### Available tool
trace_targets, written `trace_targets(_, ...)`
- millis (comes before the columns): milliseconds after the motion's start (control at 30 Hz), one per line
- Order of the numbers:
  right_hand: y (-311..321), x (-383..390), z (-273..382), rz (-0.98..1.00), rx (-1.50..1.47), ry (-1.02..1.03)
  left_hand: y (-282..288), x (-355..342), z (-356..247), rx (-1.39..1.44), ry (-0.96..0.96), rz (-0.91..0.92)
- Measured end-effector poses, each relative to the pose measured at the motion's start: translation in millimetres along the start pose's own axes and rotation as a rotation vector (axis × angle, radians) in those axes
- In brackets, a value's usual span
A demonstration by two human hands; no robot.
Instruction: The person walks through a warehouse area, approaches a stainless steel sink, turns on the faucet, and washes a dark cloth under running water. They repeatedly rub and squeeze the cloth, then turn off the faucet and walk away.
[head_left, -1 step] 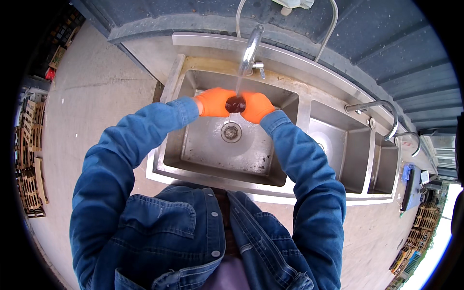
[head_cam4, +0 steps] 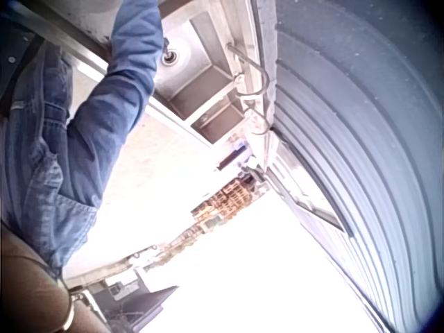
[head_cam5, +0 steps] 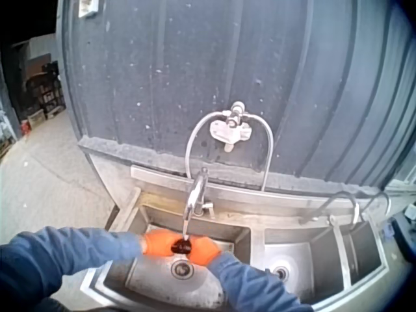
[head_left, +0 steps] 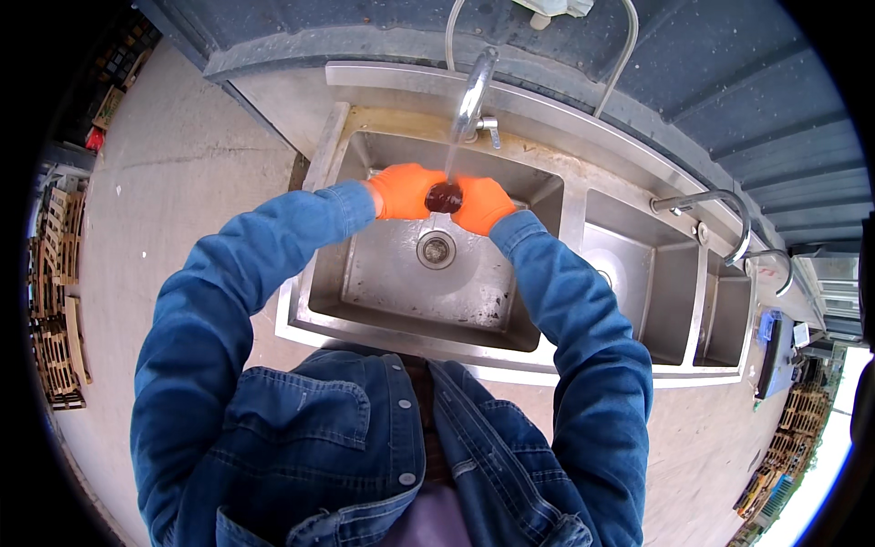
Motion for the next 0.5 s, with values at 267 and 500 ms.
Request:
trace_targets(267, -43, 14, -7, 0.198, -1.072, -0.439, 12, -11, -3, -0.404, -0.197, -0.07)
trace_targets(500, -48, 21, 21, 0.218, -1.669, -0.522, 27, -11, -11, -0.397, -0.237, -0.25)
Point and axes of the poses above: each hand's wrist, its own x-axis away from the middle knuckle, its own y-axis out of the back of the hand, z = x × y, the point moved 7 cm from there along -x, towards the middle knuckle, and after that the axes turned 2 degrees about z, right-handed, at the moved point
